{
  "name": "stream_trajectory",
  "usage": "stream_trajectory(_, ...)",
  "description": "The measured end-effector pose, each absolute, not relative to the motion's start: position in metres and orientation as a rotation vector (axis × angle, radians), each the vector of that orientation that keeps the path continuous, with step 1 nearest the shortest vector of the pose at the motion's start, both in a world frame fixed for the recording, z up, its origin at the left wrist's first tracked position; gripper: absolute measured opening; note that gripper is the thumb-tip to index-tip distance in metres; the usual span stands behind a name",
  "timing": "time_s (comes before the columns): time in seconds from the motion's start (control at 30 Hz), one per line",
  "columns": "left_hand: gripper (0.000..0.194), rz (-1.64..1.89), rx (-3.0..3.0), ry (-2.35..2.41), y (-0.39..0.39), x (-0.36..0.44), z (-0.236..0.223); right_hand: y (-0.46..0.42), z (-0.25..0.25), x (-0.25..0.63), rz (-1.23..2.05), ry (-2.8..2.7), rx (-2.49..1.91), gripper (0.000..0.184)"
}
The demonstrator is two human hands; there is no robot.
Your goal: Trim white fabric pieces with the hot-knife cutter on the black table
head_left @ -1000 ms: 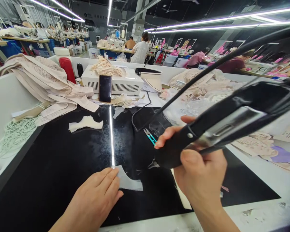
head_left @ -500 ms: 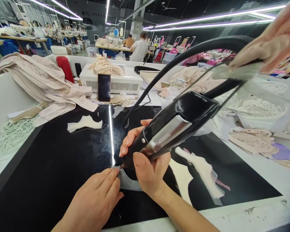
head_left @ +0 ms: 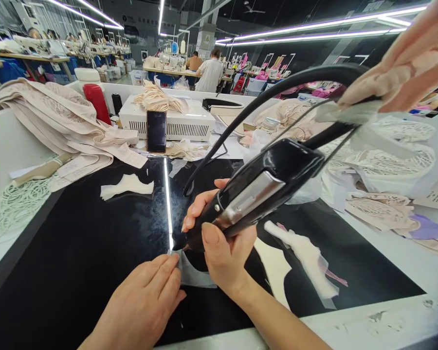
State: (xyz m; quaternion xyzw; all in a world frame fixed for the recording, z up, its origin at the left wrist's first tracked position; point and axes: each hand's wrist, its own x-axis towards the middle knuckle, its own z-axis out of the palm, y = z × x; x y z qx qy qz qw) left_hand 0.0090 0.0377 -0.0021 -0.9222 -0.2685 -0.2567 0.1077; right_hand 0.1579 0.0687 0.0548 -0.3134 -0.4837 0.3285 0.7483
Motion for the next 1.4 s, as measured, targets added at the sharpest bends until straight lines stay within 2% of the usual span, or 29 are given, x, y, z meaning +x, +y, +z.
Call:
stream_trajectory(0.13,0.04,-0.762,-2.712,-0.781,0.039,0.009,-0.003,0.07,0.053,0.158,0.685,-1.074,-0.717,0.036)
stream_trajectory(0.3,0.041,-0.755,-2.71,-0.769,0.038,0.009,-0.003,0.072,0.056,0.158,0.725,-1.064,-0.644,0.031)
stream_trajectory(0.63,0.041,-0.802,-2.707,-0.781,0.037,0.011,-0.006,0.073,0.053,0.152,0.794,-1.045,-0.575,0.043)
stream_trajectory(0.77,0.041,-0.81,-2.699,-0.778,0.038,0.011,-0.004,0.074,0.053,0.151,0.8,-1.056,-0.618,0.037)
stream_trajectory(0.97,0.041,-0.802,-2.689,-0.77,0.038,0.012,-0.005,0.077,0.053,0.149,0.84,-1.033,-0.558,0.041)
stream_trajectory(1.17,0.038,-0.806,-2.687,-0.756,0.038,0.013,-0.008,0.079,0.052,0.145,0.866,-1.048,-0.558,0.037)
stream_trajectory(1.4,0.039,-0.81,-2.728,-0.772,0.038,0.011,-0.007,0.076,0.064,0.151,0.842,-1.108,-0.625,0.043)
